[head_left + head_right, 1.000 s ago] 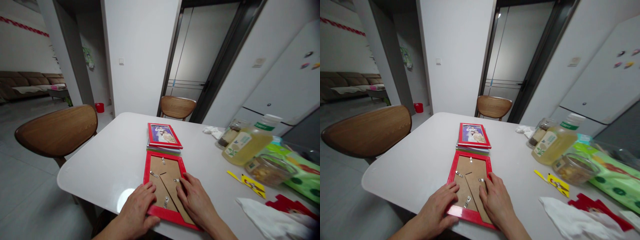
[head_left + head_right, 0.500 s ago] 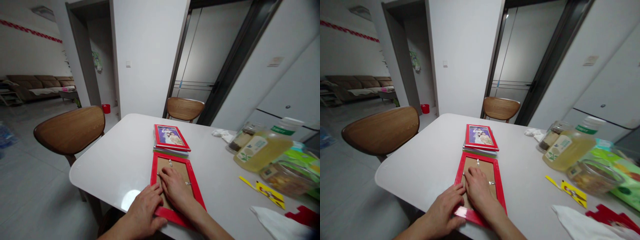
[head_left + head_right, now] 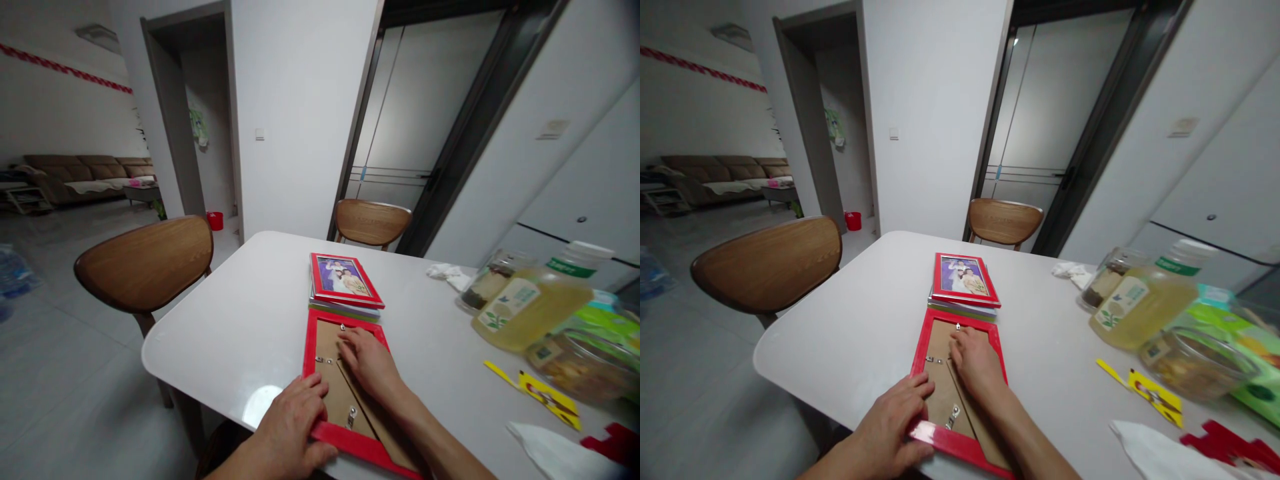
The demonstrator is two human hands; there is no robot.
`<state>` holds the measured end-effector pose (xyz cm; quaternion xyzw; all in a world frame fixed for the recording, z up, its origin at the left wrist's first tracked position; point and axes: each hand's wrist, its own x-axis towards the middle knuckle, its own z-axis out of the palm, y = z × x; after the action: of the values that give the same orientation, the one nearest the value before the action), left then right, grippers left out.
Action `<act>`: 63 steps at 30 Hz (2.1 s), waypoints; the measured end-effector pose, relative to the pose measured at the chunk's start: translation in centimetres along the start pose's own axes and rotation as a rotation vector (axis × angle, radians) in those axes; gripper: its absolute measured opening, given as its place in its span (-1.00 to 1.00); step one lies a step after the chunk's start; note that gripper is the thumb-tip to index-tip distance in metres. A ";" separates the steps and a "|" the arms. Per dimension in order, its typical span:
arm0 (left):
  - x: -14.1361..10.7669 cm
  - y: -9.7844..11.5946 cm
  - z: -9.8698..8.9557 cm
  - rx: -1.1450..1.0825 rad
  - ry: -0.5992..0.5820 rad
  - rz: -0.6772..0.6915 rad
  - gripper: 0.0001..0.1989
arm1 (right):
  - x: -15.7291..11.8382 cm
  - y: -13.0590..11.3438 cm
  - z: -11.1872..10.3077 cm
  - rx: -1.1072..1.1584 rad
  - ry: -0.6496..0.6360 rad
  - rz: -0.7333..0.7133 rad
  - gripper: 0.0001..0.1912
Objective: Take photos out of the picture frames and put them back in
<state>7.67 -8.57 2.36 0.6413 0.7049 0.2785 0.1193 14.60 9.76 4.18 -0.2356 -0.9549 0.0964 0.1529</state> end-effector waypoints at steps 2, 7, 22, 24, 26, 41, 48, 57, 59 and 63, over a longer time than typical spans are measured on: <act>0.0 0.0 0.1 -0.006 0.009 -0.004 -0.72 | 1.2 1.0 -0.1 -0.032 0.029 0.105 -0.71; 0.0 -0.1 0.0 -0.019 0.022 -0.007 -0.73 | 2.9 1.7 0.9 -0.077 0.041 0.189 -0.71; 0.0 0.3 -0.2 -0.009 0.018 -0.040 -0.75 | 4.8 1.7 1.7 -0.015 0.054 0.316 -0.78; 0.1 0.3 -0.2 -0.001 0.007 -0.046 -0.72 | 4.6 1.9 1.2 0.038 0.063 0.297 -0.75; 0.1 0.2 -0.2 0.004 0.002 -0.042 -0.71 | 4.0 2.6 0.3 0.096 0.080 0.274 -0.70; -1.3 -0.4 0.1 -0.231 0.202 0.044 -0.64 | -5.2 -0.4 -5.7 1.649 -0.174 0.735 -0.33; -0.5 2.6 -2.2 -0.263 0.295 0.071 -0.41 | -1.8 -6.5 -7.1 1.499 0.047 0.498 -0.25; -3.1 1.7 -7.4 -0.530 0.895 -0.214 -0.50 | -1.9 -13.4 -2.8 1.151 -0.114 0.033 -0.51; -3.4 0.5 -8.4 -0.728 1.036 -0.302 -0.51 | -2.5 -13.7 -0.5 0.893 -0.133 -0.067 -0.45; -3.3 -2.8 -8.6 -1.107 1.199 -0.358 -0.43 | -2.9 -14.0 3.6 0.512 -0.139 -0.094 -0.19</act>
<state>1.29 -13.87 7.20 0.1116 0.5014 0.8556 0.0642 9.91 -4.22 3.66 -0.1373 -0.9176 0.3433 0.1458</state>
